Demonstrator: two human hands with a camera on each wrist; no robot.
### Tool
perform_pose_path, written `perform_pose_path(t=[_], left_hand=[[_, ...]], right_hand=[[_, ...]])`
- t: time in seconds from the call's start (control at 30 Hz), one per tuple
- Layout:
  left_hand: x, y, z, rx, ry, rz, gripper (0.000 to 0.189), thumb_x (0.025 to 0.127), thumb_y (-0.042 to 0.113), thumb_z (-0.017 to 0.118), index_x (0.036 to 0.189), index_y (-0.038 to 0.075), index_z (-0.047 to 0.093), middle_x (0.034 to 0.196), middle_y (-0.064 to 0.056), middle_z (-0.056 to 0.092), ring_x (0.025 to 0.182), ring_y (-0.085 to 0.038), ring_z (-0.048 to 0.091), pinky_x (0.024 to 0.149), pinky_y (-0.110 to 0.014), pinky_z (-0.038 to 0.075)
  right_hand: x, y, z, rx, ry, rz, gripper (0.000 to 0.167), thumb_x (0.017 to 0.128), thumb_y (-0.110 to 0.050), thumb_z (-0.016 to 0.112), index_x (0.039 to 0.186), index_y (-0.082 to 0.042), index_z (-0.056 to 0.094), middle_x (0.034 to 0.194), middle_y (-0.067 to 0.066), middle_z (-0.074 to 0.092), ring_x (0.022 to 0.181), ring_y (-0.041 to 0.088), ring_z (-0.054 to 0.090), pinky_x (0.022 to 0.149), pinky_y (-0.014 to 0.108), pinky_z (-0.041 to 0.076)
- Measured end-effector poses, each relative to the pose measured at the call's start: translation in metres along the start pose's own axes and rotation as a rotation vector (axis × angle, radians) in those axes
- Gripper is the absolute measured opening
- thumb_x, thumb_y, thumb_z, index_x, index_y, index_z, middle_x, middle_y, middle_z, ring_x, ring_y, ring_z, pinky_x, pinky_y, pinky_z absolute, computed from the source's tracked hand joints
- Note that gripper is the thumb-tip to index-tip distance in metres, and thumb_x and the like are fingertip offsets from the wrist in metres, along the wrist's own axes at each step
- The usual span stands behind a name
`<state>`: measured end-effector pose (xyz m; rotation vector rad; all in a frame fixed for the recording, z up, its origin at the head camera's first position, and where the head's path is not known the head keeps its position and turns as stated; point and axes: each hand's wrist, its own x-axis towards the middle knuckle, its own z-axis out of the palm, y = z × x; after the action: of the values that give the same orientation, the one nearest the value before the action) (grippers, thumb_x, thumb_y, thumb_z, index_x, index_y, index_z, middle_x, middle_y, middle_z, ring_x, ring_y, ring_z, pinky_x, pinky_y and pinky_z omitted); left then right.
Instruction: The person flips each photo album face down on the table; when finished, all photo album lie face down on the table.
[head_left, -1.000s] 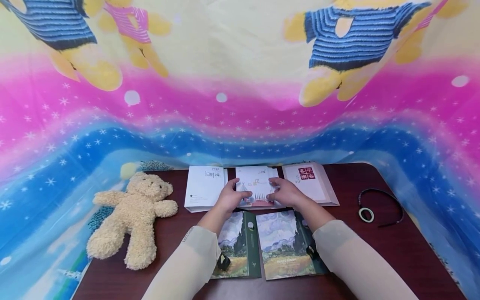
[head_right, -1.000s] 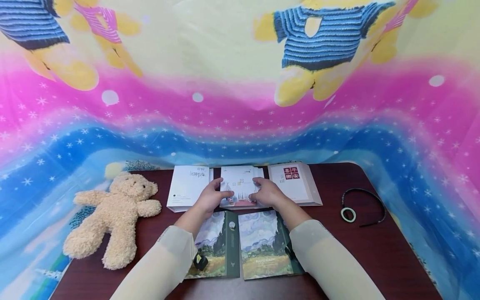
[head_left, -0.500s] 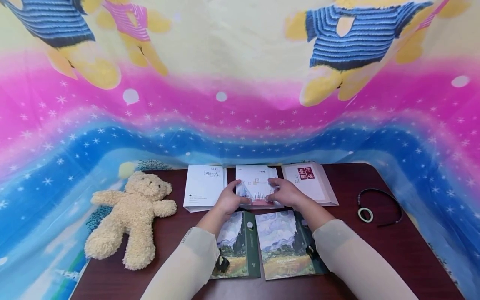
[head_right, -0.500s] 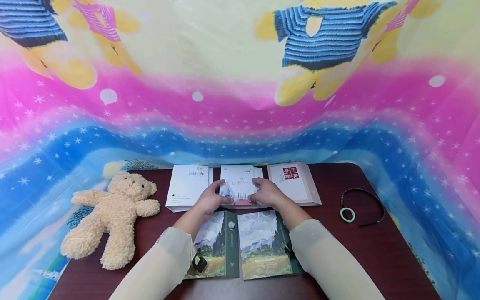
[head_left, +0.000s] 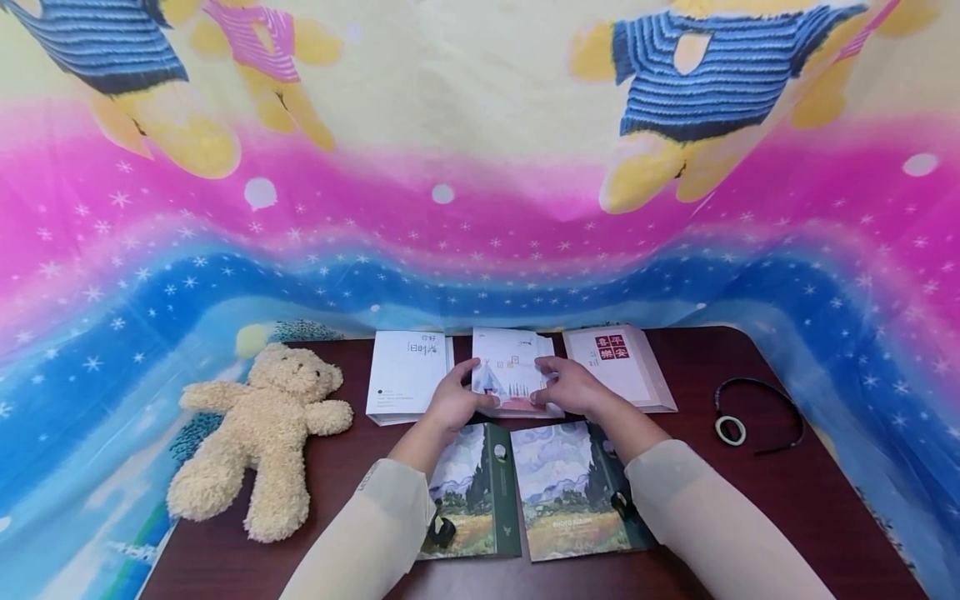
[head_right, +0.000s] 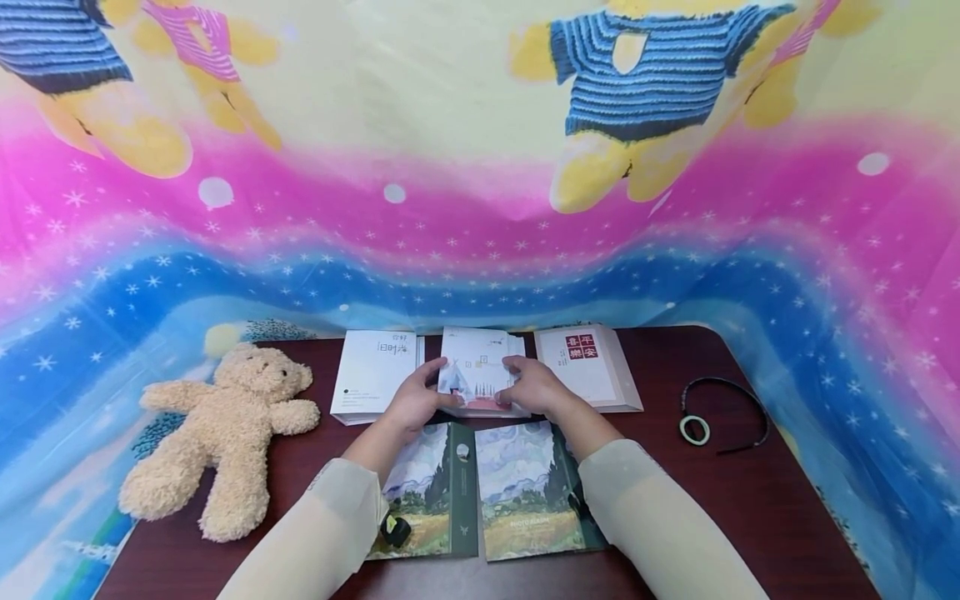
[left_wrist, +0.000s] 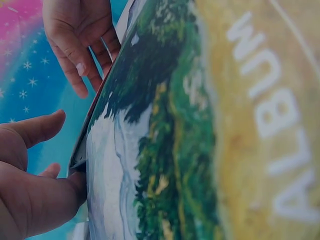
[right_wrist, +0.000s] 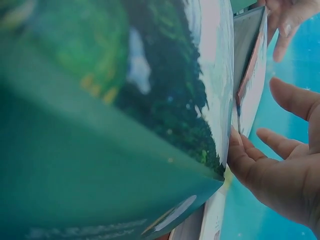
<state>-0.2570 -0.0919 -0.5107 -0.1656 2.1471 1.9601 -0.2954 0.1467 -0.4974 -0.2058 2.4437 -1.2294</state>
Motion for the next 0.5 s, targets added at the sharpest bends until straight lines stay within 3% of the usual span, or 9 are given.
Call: perform_pose_path(t=[0.27,0.5], left_hand=[[0.0013,0.0003,0.0001,-0.028,0.011,0.033,0.088,0.083,-0.006,0.079,0.159,0.014,0.041,0.160,-0.019,0.040,0.136,-0.036,0.053,0.098,-0.043,0.055],[-0.0002,0.0042,0.0002,-0.059,0.024,0.038,0.091,0.082,-0.007,0.079,0.160,0.011,0.037,0.161,-0.018,0.039,0.141,-0.038,0.048,0.102,-0.045,0.053]], right_hand=[[-0.0014,-0.0018,-0.0029,0.010,-0.021,0.002,0.076,0.090,-0.020,0.079,0.157,-0.008,0.044,0.154,0.019,0.049,0.136,0.040,0.049,0.104,0.053,0.048],[-0.0010,-0.0019,-0.0042,0.025,-0.030,0.000,0.078,0.090,-0.021,0.080,0.157,-0.008,0.044,0.153,0.019,0.049,0.137,0.039,0.048,0.103,0.052,0.050]])
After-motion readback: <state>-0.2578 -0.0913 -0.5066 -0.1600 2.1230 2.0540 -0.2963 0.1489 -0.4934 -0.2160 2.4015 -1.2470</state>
